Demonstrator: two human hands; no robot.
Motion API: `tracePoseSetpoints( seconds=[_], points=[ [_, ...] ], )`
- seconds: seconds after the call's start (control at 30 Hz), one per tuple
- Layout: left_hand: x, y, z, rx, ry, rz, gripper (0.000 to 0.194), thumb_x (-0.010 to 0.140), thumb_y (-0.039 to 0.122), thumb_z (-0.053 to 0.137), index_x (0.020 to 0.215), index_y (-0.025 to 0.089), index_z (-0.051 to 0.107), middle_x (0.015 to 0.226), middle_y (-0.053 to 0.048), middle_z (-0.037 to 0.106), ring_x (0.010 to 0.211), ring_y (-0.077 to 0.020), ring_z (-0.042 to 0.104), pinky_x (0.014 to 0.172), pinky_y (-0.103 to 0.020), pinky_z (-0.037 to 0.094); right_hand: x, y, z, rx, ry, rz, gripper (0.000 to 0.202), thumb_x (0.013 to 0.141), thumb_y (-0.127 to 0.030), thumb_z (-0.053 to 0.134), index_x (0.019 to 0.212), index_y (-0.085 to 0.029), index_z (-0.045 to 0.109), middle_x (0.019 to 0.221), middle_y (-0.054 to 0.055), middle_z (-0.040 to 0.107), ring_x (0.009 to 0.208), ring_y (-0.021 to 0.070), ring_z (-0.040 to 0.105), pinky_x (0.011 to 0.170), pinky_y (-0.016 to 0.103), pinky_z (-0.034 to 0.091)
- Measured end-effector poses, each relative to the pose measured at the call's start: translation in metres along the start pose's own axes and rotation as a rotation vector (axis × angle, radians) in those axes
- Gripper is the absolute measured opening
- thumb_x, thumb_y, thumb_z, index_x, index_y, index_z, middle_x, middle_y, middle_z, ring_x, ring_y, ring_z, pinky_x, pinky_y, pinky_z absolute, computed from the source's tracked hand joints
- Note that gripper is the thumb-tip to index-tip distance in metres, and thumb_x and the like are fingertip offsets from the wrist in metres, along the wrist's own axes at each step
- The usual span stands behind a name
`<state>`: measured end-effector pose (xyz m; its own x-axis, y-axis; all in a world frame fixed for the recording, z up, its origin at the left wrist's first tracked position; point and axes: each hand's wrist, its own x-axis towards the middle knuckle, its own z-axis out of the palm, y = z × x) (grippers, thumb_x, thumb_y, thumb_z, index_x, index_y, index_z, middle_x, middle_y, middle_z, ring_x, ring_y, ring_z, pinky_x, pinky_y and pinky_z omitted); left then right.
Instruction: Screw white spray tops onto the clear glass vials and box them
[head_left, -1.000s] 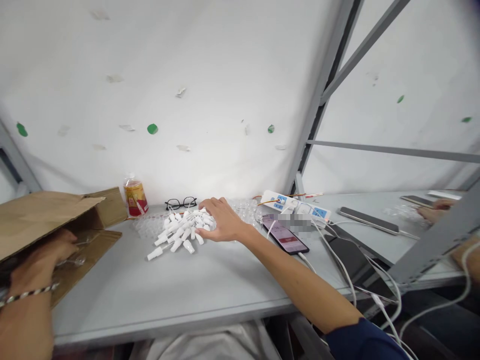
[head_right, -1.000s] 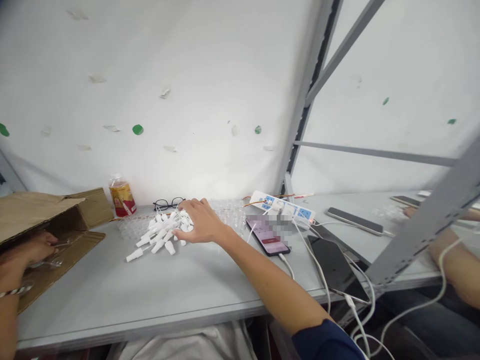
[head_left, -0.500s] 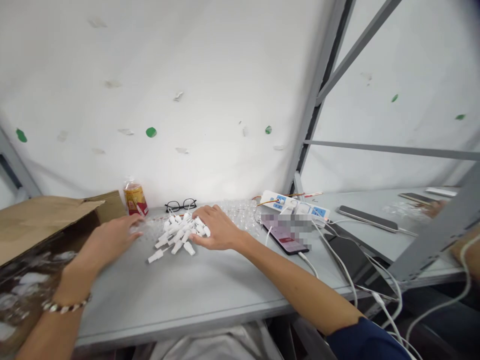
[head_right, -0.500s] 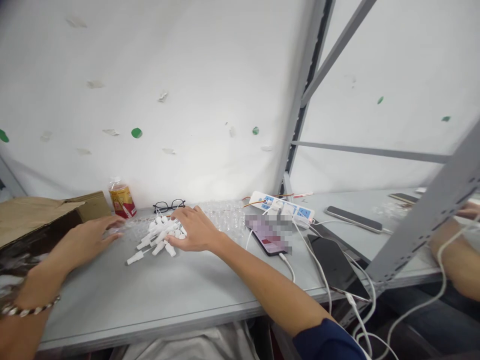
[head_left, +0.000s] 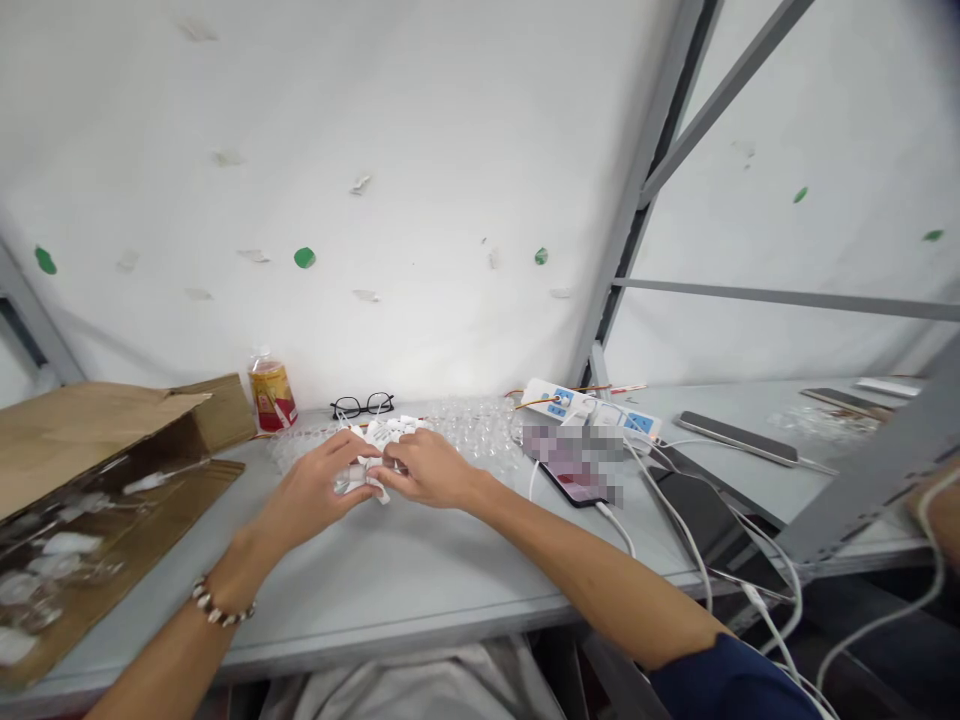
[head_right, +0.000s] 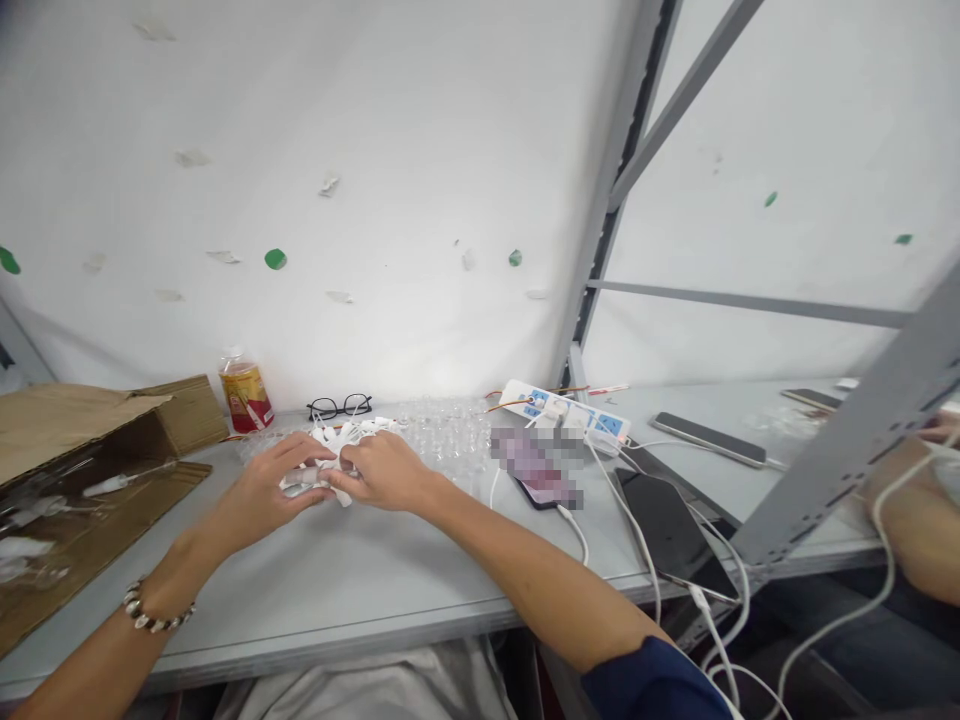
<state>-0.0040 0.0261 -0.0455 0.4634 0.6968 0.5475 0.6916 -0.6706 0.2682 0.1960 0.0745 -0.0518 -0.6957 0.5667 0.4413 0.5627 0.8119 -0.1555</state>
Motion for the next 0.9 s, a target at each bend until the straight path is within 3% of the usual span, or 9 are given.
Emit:
tracePoseSetpoints(
  seconds=[0.17,0.4,0.57,0.67,0.8,0.9],
  points=[
    [-0.003,-0.012,-0.001,0.061,0.026,-0.096,0.022,0.086,0.042,0.061,0.091,0.021,0.059,0.09,-0.002,0.066,0.074,-0.0146,0.057,0.066,-0.027,0.044,0.002,0.001,-0.002,-0.086,0.029,0.078,0.045,0.101,-0.036,0.035,0.069,-0.017,0.061,0.062,0.002,0.059,0.055,0.0133,0.047,0.056,0.028,0.023],
    [0.0,0.0,-0.005,0.0,0.069,-0.069,0.025,0.089,0.043,0.056,0.08,0.019,0.061,0.071,0.0,0.064,0.063,-0.012,0.053,0.061,-0.024,0.043,0.001,0.002,0.004,-0.058,0.054,0.131,0.052,0.103,-0.031,0.028,0.062,-0.017,0.058,0.058,0.002,0.057,0.053,0.0135,0.047,0.057,0.029,0.026],
    [0.0,-0.002,-0.002,0.011,0.052,-0.064,0.025,0.084,0.044,0.061,0.093,0.02,0.061,0.081,-0.002,0.064,0.069,-0.0142,0.055,0.061,-0.025,0.044,0.0,0.002,0.007,0.022,0.12,0.132,0.055,0.103,-0.039,0.027,0.069,-0.017,0.064,0.06,0.003,0.058,0.057,0.0133,0.051,0.059,0.027,0.03],
    [-0.001,-0.003,-0.002,0.026,0.02,-0.045,0.023,0.089,0.041,0.054,0.088,0.019,0.059,0.081,-0.003,0.063,0.069,-0.0146,0.055,0.062,-0.026,0.043,-0.001,0.001,0.006,0.089,0.107,0.123,0.054,0.102,-0.043,0.031,0.067,-0.017,0.064,0.057,0.001,0.056,0.053,0.0116,0.046,0.056,0.026,0.028],
    [-0.002,0.0,-0.004,0.034,-0.058,-0.11,0.03,0.093,0.045,0.046,0.089,0.02,0.06,0.081,-0.003,0.064,0.068,-0.0149,0.055,0.061,-0.026,0.041,-0.003,0.001,0.005,0.228,0.051,0.1,0.045,0.091,-0.055,0.05,0.072,-0.018,0.066,0.052,-0.004,0.051,0.05,0.0092,0.041,0.054,0.023,0.026],
    [-0.003,0.0,-0.004,0.058,-0.07,-0.117,0.033,0.095,0.046,0.039,0.093,0.021,0.06,0.083,-0.003,0.063,0.069,-0.0156,0.055,0.062,-0.026,0.041,-0.003,0.001,0.008,0.272,0.075,0.088,0.046,0.09,-0.058,0.05,0.077,-0.018,0.066,0.055,-0.004,0.053,0.052,0.0091,0.043,0.055,0.023,0.028]
  ],
)
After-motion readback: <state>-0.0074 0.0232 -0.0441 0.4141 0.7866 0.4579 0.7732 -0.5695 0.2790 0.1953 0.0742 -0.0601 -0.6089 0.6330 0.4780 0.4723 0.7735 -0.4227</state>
